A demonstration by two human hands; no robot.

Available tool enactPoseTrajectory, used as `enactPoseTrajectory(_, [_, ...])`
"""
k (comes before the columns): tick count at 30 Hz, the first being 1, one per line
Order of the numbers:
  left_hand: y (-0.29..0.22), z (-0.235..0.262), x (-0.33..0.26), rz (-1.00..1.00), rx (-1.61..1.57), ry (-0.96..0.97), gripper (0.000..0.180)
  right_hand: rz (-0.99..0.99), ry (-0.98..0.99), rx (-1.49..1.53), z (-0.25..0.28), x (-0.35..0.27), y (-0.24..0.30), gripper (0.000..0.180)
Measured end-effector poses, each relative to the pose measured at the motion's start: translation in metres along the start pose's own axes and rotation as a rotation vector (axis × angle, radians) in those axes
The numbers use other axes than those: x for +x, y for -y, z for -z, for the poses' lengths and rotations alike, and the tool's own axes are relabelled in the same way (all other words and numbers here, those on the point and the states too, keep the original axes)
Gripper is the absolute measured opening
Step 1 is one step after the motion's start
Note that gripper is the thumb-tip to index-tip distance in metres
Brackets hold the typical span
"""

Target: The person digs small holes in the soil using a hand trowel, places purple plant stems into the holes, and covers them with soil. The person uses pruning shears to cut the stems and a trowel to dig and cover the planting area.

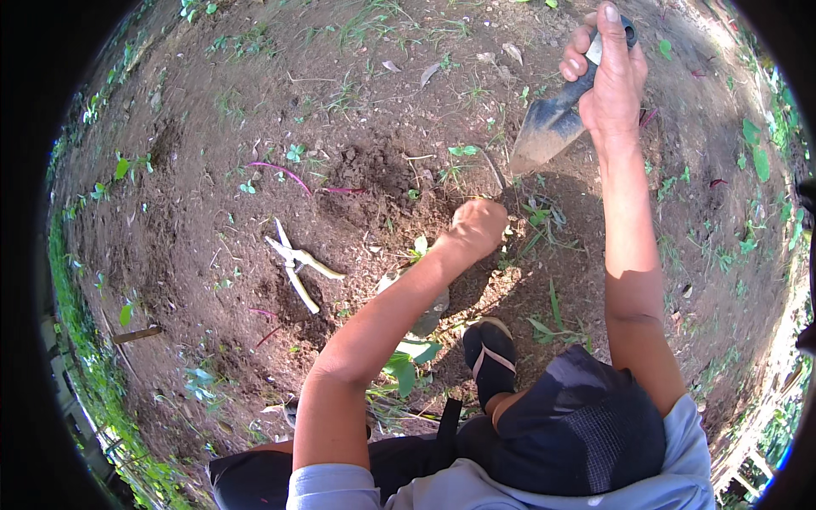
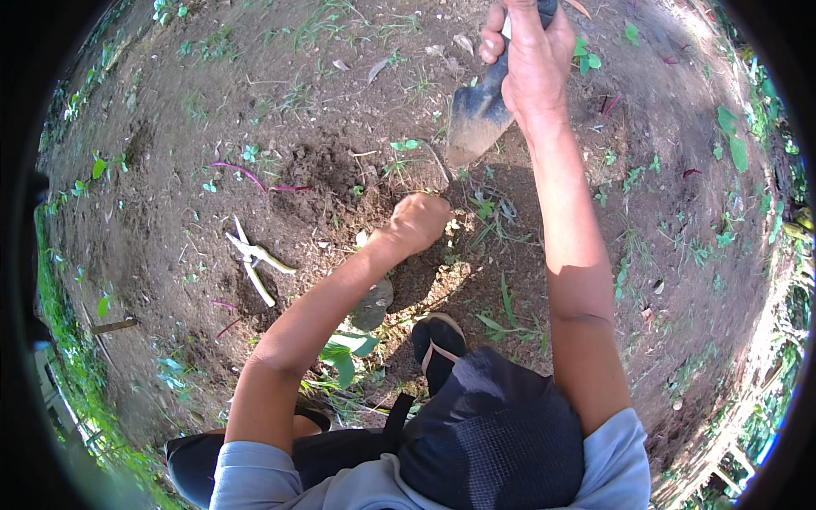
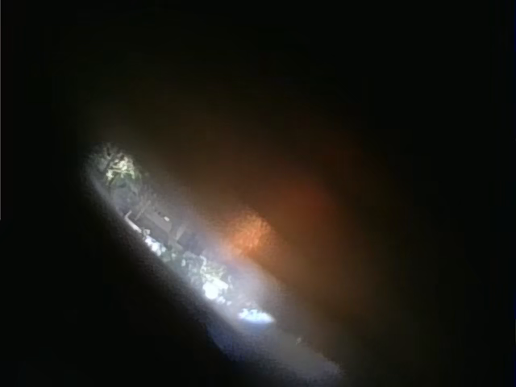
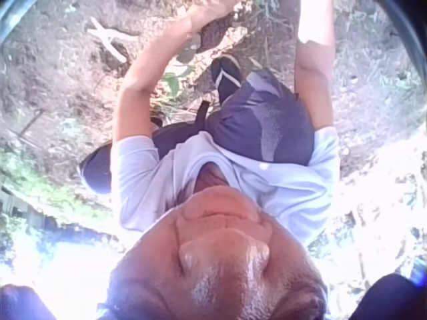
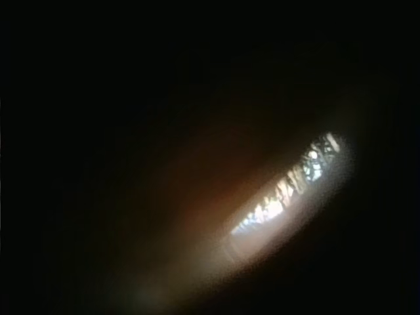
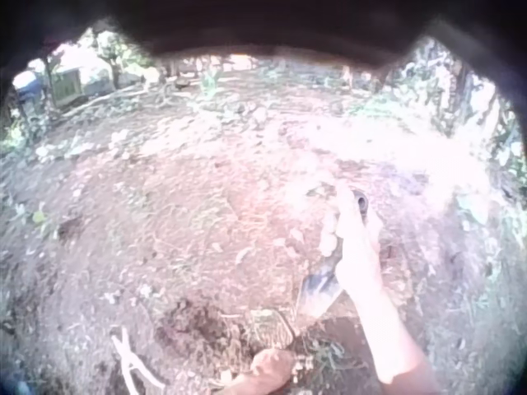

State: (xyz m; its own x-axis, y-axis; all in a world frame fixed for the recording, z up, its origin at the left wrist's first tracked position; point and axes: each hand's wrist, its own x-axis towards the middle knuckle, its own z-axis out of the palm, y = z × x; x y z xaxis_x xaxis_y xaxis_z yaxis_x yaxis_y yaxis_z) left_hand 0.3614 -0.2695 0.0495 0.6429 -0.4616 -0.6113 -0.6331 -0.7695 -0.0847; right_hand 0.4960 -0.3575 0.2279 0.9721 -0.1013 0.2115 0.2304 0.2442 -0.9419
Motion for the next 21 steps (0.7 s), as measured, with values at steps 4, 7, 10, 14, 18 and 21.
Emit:
enactPoseTrajectory(4, [-0.042,0.011,-0.011,0.271,-0.443,-0.462,0.035,-0.004,0.015,0.037,0.001,0.003,-0.007,0.026])
enactPoseTrajectory(7, [-0.042,0.015,-0.005,0.726,-0.049,-0.405,0.043,0.001,0.098,0.093,0.009,0.006,-0.013,0.028])
enactPoseTrajectory(10, [-0.014,0.008,0.003,0.481,0.028,0.012,0.046,0.022,0.230,0.193,0.014,0.009,-0.018,0.034])
enactPoseTrajectory(14, [0.021,-0.022,-0.012,0.158,-0.005,-0.327,0.022,0.004,0.195,0.201,0.014,0.010,-0.020,0.034])
enactPoseTrajectory(18, [-0.005,-0.019,-0.031,0.024,0.311,-0.375,0.024,0.021,0.173,0.196,0.013,0.011,-0.022,0.034])
enactPoseTrajectory(21, [-0.031,0.014,-0.036,-0.034,-0.583,-0.300,0.034,0.035,0.194,0.209,0.014,0.011,-0.024,0.034])
